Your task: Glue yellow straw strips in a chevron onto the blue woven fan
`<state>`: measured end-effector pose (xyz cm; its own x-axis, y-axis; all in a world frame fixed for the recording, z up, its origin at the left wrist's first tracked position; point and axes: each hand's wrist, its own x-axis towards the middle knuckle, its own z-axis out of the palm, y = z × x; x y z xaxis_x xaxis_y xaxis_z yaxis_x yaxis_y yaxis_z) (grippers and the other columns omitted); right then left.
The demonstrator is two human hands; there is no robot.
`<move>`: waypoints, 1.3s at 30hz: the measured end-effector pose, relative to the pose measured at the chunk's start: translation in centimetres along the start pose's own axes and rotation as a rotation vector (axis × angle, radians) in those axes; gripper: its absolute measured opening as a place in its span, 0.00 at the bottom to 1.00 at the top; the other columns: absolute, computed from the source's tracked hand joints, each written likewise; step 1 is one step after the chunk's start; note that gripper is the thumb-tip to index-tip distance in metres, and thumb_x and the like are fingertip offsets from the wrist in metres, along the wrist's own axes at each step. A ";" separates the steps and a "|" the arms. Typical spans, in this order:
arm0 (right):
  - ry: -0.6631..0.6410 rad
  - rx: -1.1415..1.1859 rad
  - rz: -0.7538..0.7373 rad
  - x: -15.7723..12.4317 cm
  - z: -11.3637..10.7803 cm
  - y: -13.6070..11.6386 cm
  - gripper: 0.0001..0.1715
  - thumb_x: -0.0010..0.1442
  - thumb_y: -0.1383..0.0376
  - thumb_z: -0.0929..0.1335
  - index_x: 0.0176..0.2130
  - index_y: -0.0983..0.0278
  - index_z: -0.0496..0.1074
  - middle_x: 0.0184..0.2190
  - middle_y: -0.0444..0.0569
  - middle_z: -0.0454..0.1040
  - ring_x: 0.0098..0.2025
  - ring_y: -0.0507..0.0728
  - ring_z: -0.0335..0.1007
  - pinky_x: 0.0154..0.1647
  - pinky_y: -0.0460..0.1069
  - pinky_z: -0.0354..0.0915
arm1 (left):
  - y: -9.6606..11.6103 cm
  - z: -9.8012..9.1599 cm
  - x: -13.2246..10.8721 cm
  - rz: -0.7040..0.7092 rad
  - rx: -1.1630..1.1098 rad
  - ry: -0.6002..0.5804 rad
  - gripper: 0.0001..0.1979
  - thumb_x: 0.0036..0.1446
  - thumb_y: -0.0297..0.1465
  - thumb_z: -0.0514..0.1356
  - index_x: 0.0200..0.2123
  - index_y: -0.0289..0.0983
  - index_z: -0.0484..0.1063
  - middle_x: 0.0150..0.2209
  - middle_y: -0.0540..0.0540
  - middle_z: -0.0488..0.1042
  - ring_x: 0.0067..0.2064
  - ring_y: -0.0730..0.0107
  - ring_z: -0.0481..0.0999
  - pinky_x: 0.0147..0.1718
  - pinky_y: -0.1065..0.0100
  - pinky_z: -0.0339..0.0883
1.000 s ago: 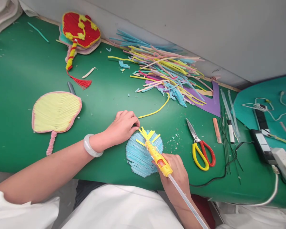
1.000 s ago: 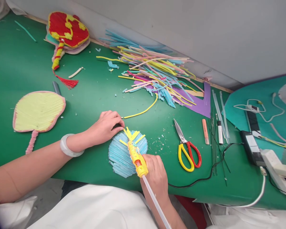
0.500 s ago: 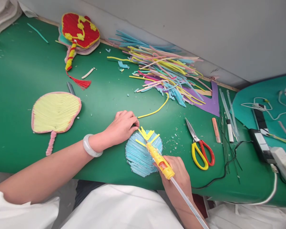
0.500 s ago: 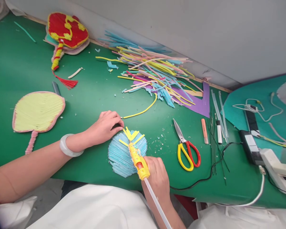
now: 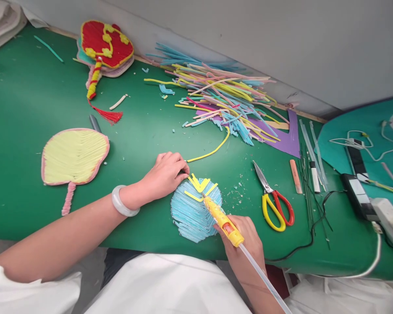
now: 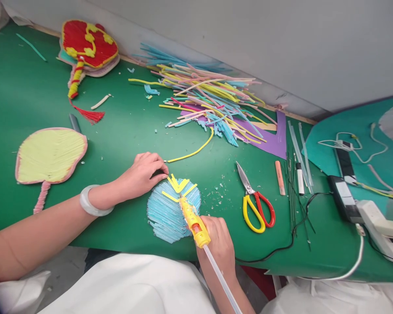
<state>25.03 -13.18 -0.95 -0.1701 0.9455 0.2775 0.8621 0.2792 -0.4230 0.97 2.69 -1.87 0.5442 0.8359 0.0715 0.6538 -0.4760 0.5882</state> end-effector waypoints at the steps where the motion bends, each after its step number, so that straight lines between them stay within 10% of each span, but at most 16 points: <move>1: -0.005 0.005 0.018 0.0 0.0 0.0 0.07 0.66 0.63 0.67 0.44 0.61 0.67 0.33 0.49 0.74 0.34 0.57 0.68 0.34 0.51 0.66 | 0.0 0.0 0.0 0.000 -0.002 0.001 0.04 0.63 0.31 0.57 0.37 0.40 0.72 0.38 0.47 0.69 0.44 0.60 0.66 0.50 0.53 0.56; 39: -0.006 0.249 0.465 1.7 0.5 0.3 0.23 0.64 0.44 0.64 0.35 0.61 0.70 0.30 0.48 0.73 0.34 0.59 0.70 0.36 0.52 0.66 | -0.3 0.2 0.1 0.016 0.041 0.025 0.02 0.62 0.30 0.60 0.37 0.40 0.72 0.39 0.48 0.70 0.44 0.61 0.67 0.49 0.56 0.56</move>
<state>24.81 -11.42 -1.06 0.1999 0.9798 0.0075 0.7079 -0.1391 -0.6925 0.87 2.85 -2.20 0.5423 0.8341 0.1011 0.6663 -0.5002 0.5531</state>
